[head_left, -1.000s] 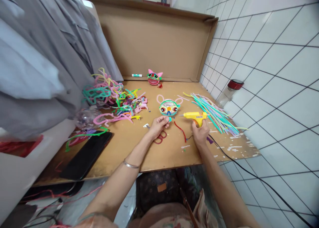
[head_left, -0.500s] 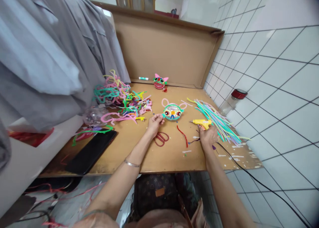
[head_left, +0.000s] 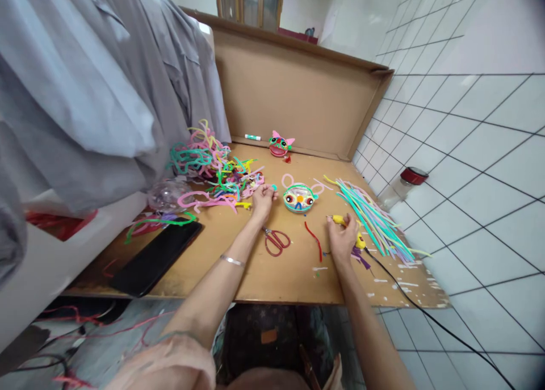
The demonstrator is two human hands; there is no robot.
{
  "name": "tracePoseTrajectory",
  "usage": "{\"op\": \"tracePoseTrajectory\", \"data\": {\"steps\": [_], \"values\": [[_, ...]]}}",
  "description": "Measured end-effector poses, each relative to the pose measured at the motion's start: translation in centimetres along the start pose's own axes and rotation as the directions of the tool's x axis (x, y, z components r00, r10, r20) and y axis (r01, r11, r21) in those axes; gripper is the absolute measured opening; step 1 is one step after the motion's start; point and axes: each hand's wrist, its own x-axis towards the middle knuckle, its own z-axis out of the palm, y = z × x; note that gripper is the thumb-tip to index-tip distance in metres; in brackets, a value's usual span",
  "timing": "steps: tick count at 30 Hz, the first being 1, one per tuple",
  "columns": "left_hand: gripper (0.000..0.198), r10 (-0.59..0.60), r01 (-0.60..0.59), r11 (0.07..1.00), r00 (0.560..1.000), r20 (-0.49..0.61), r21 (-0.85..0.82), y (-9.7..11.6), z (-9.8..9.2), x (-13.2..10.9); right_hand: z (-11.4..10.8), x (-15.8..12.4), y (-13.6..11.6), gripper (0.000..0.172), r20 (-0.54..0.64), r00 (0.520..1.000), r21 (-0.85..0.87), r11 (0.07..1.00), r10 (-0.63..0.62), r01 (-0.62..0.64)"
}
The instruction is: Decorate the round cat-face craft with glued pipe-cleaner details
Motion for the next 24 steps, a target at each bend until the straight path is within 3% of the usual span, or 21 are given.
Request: {"op": "tracePoseTrajectory", "data": {"steps": [4,7,11,16,19,24], "values": [[0.018,-0.007,0.007,1.0,1.0,-0.002,0.022,-0.7,-0.4,0.1,3.5,-0.2,-1.6,0.097,0.171,0.954,0.231,0.931,0.246,-0.282],[0.019,0.016,-0.017,1.0,1.0,0.023,0.026,-0.9,-0.7,0.0,5.8,0.4,-2.9,0.109,0.255,0.918,0.306,0.875,0.305,-0.376],[0.02,0.009,-0.009,1.0,1.0,0.02,0.02,-1.0,-0.7,0.0,7.7,1.5,-4.1,0.126,0.316,0.899,0.343,0.848,0.302,-0.405],[0.023,0.009,-0.009,1.0,1.0,0.004,0.007,-1.4,-0.7,0.0,9.0,2.3,-4.6,0.129,0.349,0.898,0.467,0.781,0.267,-0.414],[0.023,0.015,-0.015,1.0,1.0,0.026,0.011,-1.8,-0.6,-0.1,9.2,2.1,-5.0,0.127,0.376,0.897,0.556,0.718,0.233,-0.419],[0.022,0.043,-0.046,0.997,0.998,0.047,0.067,-2.2,-0.5,-0.2,8.6,1.6,-5.8,0.14,0.451,0.866,0.615,0.629,0.215,-0.477]]}}
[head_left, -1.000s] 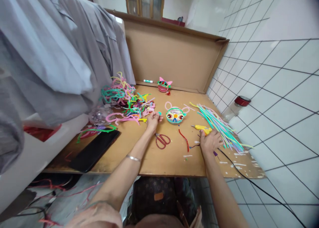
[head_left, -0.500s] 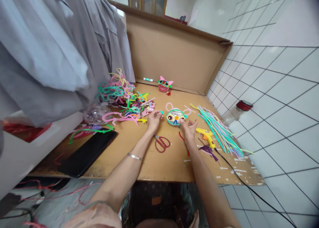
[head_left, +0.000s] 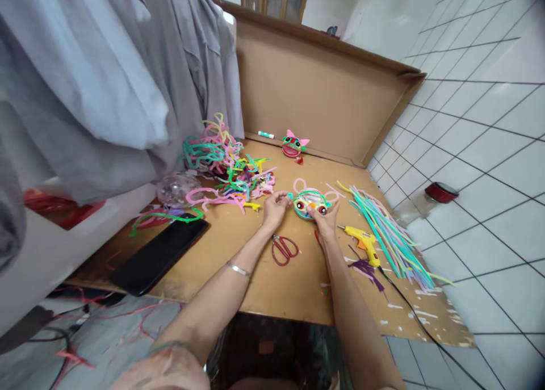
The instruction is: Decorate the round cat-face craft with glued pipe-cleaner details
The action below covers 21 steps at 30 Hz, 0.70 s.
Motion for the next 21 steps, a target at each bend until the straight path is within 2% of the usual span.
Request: {"op": "tracePoseTrajectory", "data": {"steps": [5,8,12,21], "values": [[0.013,0.061,-0.053,0.988,0.997,-0.05,0.148,-0.12,-0.31,0.27,-0.25,-0.12,-0.35,0.142,0.015,0.999,0.054,0.998,0.043,-0.044],[0.01,0.069,-0.06,0.98,0.997,-0.044,0.189,-0.1,-0.42,0.36,-0.47,0.0,-0.3,0.142,0.022,0.998,0.074,0.996,0.056,-0.058],[0.011,0.074,-0.069,0.978,0.997,-0.017,0.197,0.07,-0.3,0.17,-0.67,-0.09,-0.05,0.144,0.021,0.997,0.057,0.996,0.074,-0.075],[0.01,0.06,-0.059,0.985,0.998,0.001,0.163,0.25,-0.12,-0.14,-0.86,-0.11,0.63,0.139,0.032,0.999,0.056,0.998,0.008,-0.01]]}}
